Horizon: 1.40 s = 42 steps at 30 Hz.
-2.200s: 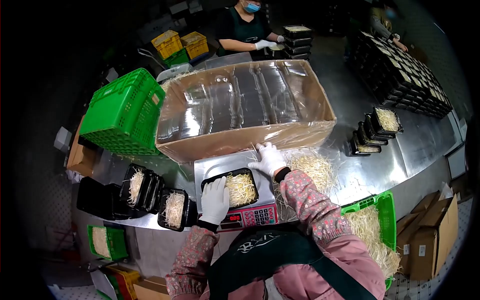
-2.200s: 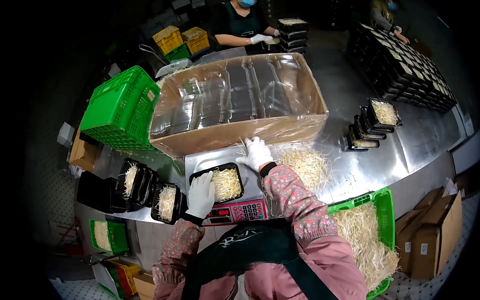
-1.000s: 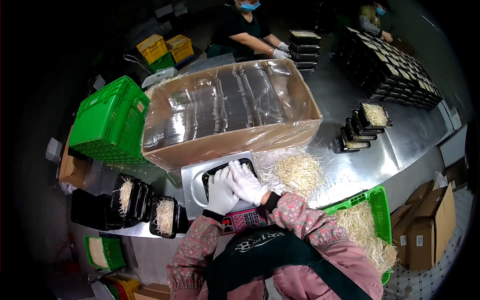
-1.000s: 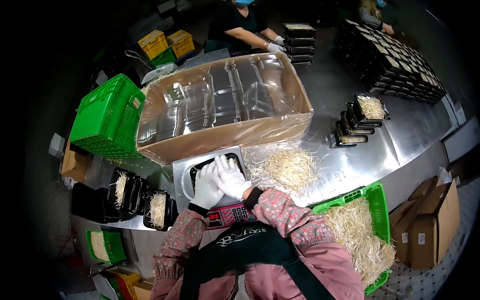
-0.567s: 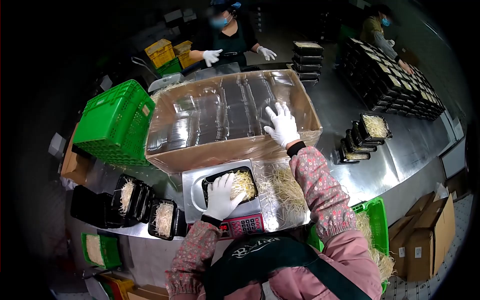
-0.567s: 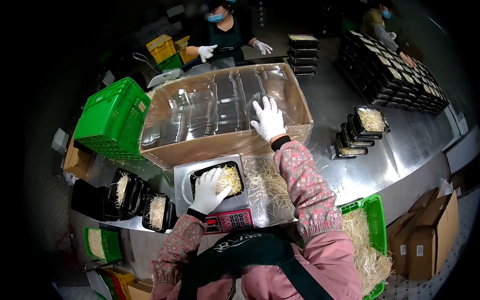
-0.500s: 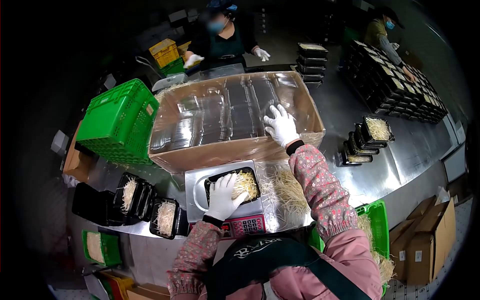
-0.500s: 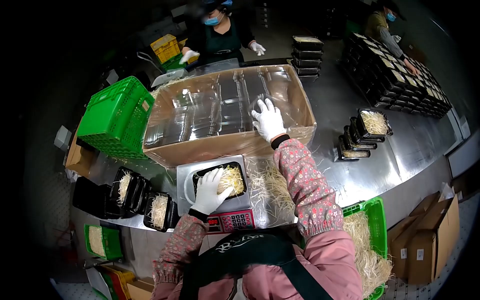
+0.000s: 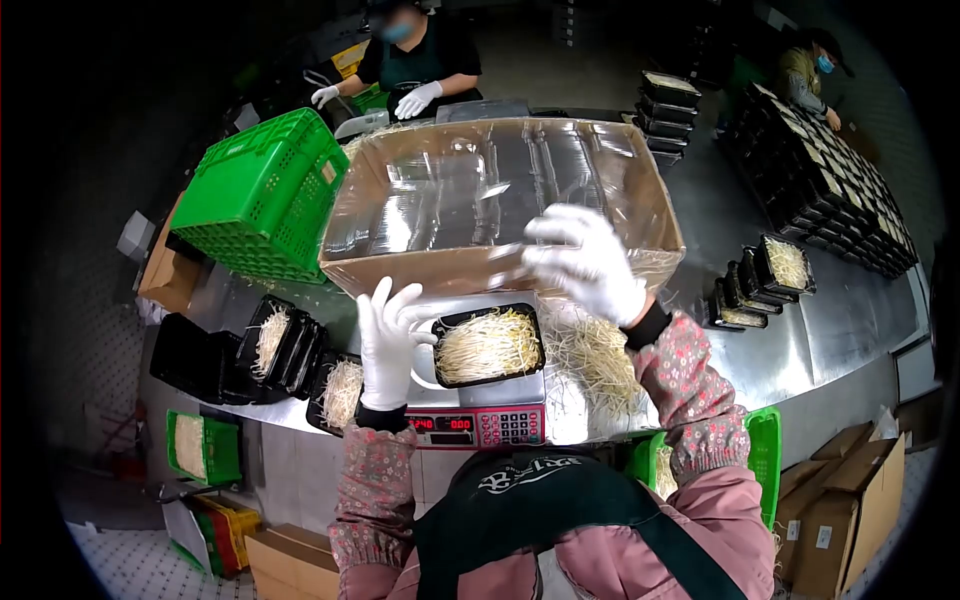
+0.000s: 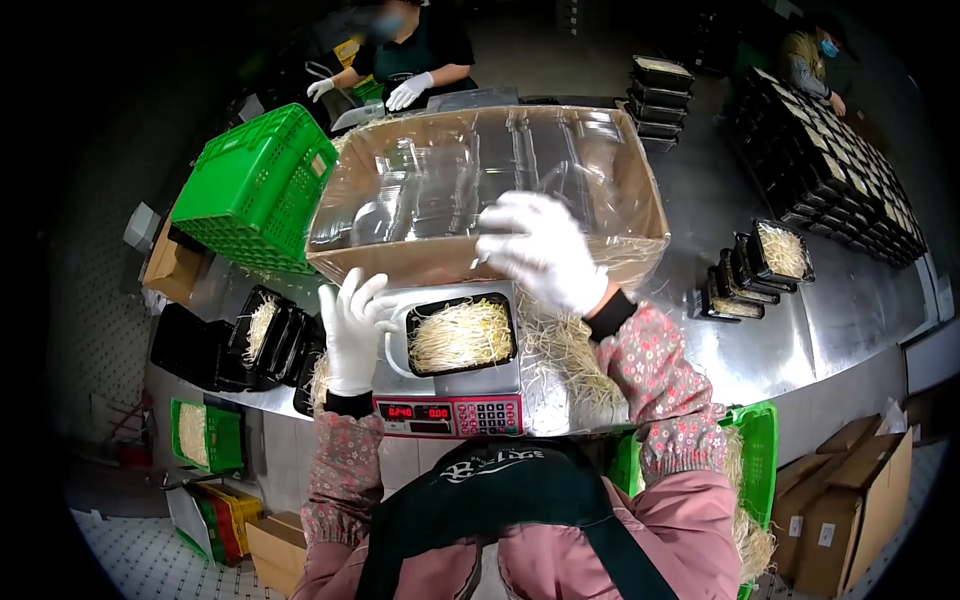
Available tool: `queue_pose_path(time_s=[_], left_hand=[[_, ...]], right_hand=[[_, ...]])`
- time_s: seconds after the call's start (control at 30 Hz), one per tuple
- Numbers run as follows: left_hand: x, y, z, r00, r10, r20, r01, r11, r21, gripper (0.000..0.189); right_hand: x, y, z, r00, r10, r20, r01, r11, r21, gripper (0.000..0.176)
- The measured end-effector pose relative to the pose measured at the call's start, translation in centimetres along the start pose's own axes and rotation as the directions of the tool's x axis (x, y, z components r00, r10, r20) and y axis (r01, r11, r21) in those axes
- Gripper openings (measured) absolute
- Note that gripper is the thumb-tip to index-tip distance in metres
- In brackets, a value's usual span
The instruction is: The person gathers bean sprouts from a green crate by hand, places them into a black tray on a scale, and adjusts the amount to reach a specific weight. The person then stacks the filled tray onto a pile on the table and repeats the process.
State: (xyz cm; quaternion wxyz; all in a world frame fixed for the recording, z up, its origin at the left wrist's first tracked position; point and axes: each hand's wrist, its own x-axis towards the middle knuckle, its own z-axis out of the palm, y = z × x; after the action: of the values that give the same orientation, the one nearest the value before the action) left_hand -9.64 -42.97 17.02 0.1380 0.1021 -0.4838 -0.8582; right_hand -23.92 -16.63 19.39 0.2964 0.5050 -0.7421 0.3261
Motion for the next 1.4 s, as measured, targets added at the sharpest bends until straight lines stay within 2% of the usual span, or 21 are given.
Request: queue_pose_path(time_s=[0.13,0.2,0.27,0.33,0.37,0.4,0.47,0.53,0.6,0.63,0.67,0.73,0.8,0.83,0.87,1.07,1.13,1.17,1.2,1.33,1.4], left_hand=[[-0.2,-0.7,-1.2,0.985,0.171,0.020,-0.169,0.939,0.299,0.040],[-1.6,-1.0,-0.3,0.972,0.235,0.013,-0.219,0.886,0.410,0.035],[-3.2,-3.0,-0.2,0.992,0.119,0.043,-0.126,0.909,0.396,0.037],[-4.6,-5.7,-0.2,0.992,0.058,0.114,-0.094,0.936,0.340,0.040],[-4.8,-6.6,-0.7,0.993,0.026,0.116,-0.067,0.925,0.373,0.034],[-3.9,-7.6,-1.4,0.993,0.025,0.118,-0.068,0.925,0.373,0.034],[-2.0,-9.0,-2.6,0.800,0.454,0.392,-0.571,0.374,0.731,0.026],[0.1,-8.2,-2.9,0.791,0.492,0.365,-0.476,0.118,0.872,0.022],[2.2,-8.3,-4.7,0.882,0.394,0.258,-0.303,0.057,0.951,0.022],[3.2,-9.2,-6.2,0.885,0.378,0.272,-0.279,-0.038,0.960,0.025],[3.9,-10.2,-7.7,0.886,0.377,0.272,-0.278,-0.039,0.960,0.025],[5.2,-12.3,-10.4,0.996,0.075,0.050,-0.085,0.590,0.803,0.030],[5.1,-12.9,-11.1,1.000,0.005,0.016,-0.015,0.684,0.730,0.030],[4.5,-12.3,-10.7,0.995,-0.099,-0.012,0.090,0.833,0.545,0.026],[4.1,-11.8,-10.2,0.979,-0.206,-0.015,0.199,0.924,0.325,0.022],[3.5,-12.4,-9.6,0.994,-0.070,-0.078,0.091,0.947,0.308,0.016],[2.1,-10.6,-9.0,0.980,-0.133,-0.147,0.192,0.827,0.529,0.024],[0.5,-9.3,-8.1,0.935,-0.267,-0.232,0.346,0.831,0.436,0.039],[-0.9,-8.4,-8.3,0.916,-0.356,-0.185,0.401,0.818,0.412,0.051],[-5.6,-11.0,-10.4,0.923,-0.384,-0.007,0.384,0.923,-0.008,0.027],[-6.2,-11.8,-9.6,0.936,-0.351,0.034,0.350,0.936,0.018,0.014]], right_hand=[[-1.8,-3.6,-1.0,0.959,-0.036,0.280,-0.019,0.981,0.192,0.042],[-2.8,-4.8,-1.5,0.899,0.357,0.252,-0.433,0.805,0.406,0.056],[-5.5,-4.9,0.3,0.888,0.433,0.157,-0.456,0.778,0.432,0.065],[-8.6,-5.0,1.7,0.488,0.690,0.534,-0.864,0.298,0.405,0.057],[-10.1,-4.1,3.0,0.490,0.691,0.531,-0.863,0.300,0.405,0.057],[-11.8,-3.1,4.7,0.592,0.693,0.412,-0.805,0.494,0.328,0.053],[-13.3,-2.1,6.8,0.692,0.659,0.294,-0.720,0.660,0.216,0.048],[-12.5,-1.3,8.9,0.630,0.717,0.299,-0.756,0.655,0.022,0.041],[-11.5,-0.7,11.3,0.688,0.687,0.235,-0.702,0.712,-0.023,0.038],[-10.6,-0.8,11.7,0.614,0.729,0.304,-0.739,0.665,-0.102,0.037],[-9.8,-1.0,11.8,0.530,0.765,0.366,-0.765,0.618,-0.184,0.036],[-11.2,-0.2,13.6,0.532,0.776,0.340,-0.790,0.599,-0.131,0.035],[-13.8,1.1,15.8,0.506,0.794,0.337,-0.841,0.366,0.400,0.031],[-12.9,0.1,15.2,0.381,0.818,0.430,-0.818,0.082,0.569,0.023],[-13.0,0.1,15.2,0.380,0.818,0.432,-0.821,0.083,0.565,0.023],[-13.5,0.2,15.4,0.365,0.826,0.430,-0.807,0.051,0.589,0.018],[-13.5,-0.1,14.2,0.385,0.821,0.422,-0.800,0.069,0.596,0.027],[-14.4,-0.1,13.4,0.431,0.803,0.411,-0.836,0.184,0.517,0.033],[-11.2,-3.2,8.2,0.134,0.756,0.641,-0.957,-0.069,0.281,0.034],[-15.8,-6.2,9.0,0.172,0.672,0.720,-0.745,-0.390,0.541,0.030],[-16.8,-6.8,10.2,0.186,0.739,0.648,-0.572,-0.455,0.683,0.029]])
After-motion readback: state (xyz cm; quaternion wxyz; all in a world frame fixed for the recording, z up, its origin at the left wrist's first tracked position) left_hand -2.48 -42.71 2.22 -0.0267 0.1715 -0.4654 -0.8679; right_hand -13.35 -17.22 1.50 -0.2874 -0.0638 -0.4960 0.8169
